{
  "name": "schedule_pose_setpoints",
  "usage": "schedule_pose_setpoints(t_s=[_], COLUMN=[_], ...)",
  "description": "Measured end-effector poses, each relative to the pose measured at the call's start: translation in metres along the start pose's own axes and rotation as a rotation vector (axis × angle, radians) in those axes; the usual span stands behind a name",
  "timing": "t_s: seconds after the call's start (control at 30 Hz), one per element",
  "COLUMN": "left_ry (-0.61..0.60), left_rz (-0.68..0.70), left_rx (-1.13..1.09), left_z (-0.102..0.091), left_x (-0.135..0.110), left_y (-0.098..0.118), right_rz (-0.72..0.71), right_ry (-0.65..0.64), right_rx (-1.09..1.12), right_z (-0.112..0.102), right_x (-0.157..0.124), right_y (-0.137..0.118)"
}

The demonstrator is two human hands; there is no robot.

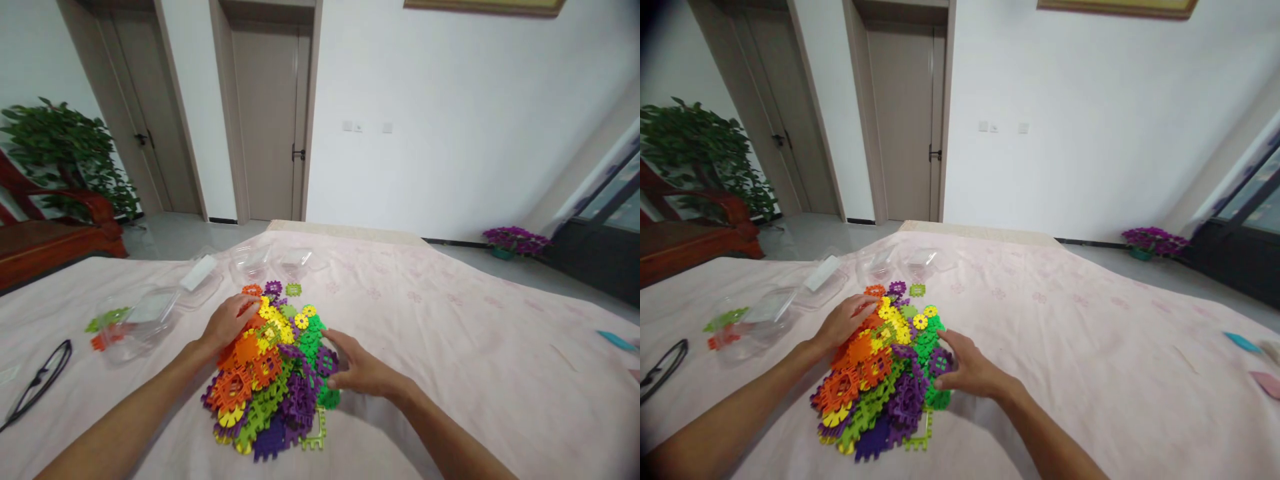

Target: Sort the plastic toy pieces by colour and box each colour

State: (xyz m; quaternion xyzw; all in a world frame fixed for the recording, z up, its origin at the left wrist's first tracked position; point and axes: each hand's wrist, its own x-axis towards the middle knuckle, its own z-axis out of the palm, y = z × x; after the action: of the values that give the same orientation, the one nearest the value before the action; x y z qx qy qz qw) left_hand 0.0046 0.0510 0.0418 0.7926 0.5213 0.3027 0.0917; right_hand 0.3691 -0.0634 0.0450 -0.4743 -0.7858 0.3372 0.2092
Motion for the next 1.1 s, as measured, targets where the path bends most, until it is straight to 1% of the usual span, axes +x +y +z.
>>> schedule_pose_setpoints(t_s=[0.07, 0.1, 0.17, 0.27, 0.3, 0.37, 0.43, 0.5, 0.63, 0.73, 0.77, 0.83, 0.93, 1.0, 1.1], left_ry=[-0.064, -0.079, -0.085, -0.059, -0.044, -0.005, 0.029, 0.051, 0.06, 0.113, 0.134, 0.166, 0.207, 0.195, 0.12], left_rz=[-0.037, -0.072, -0.146, -0.21, -0.228, -0.261, -0.287, -0.324, -0.394, -0.354, -0.327, -0.272, -0.236, -0.231, -0.226], left_rx=[0.116, 0.165, 0.225, 0.251, 0.25, 0.23, 0.172, 0.069, -0.237, -0.468, -0.533, -0.634, -0.678, -0.611, -0.477], left_z=[0.0, 0.002, 0.008, 0.017, 0.019, 0.02, 0.019, 0.018, 0.018, 0.012, 0.009, -0.001, -0.015, -0.021, -0.019], left_x=[-0.017, -0.023, -0.031, -0.034, -0.034, -0.032, -0.031, -0.03, -0.026, -0.017, -0.013, -0.006, 0.0, 0.002, 0.003], left_y=[0.005, 0.007, 0.009, 0.014, 0.016, 0.018, 0.018, 0.018, 0.021, 0.026, 0.027, 0.026, 0.013, 0.0, -0.018], right_rz=[0.058, 0.065, 0.029, -0.105, -0.13, -0.155, -0.116, -0.061, -0.034, 0.001, -0.003, -0.055, -0.174, -0.191, -0.091], right_ry=[-0.045, -0.049, -0.006, 0.159, 0.225, 0.301, 0.335, 0.364, 0.406, 0.449, 0.461, 0.469, 0.403, 0.362, 0.373], right_rx=[-0.109, -0.171, -0.272, -0.316, -0.311, -0.281, -0.247, -0.205, -0.006, 0.18, 0.236, 0.333, 0.384, 0.322, 0.146], right_z=[-0.006, -0.004, 0.012, 0.046, 0.056, 0.069, 0.074, 0.077, 0.088, 0.097, 0.098, 0.095, 0.078, 0.061, 0.036], right_x=[-0.019, -0.025, -0.03, -0.016, -0.007, 0.013, 0.033, 0.052, 0.085, 0.11, 0.118, 0.133, 0.147, 0.151, 0.153], right_y=[0.009, 0.013, 0.013, 0.0, -0.007, -0.024, -0.039, -0.049, -0.061, -0.076, -0.082, -0.096, -0.108, -0.102, -0.07])
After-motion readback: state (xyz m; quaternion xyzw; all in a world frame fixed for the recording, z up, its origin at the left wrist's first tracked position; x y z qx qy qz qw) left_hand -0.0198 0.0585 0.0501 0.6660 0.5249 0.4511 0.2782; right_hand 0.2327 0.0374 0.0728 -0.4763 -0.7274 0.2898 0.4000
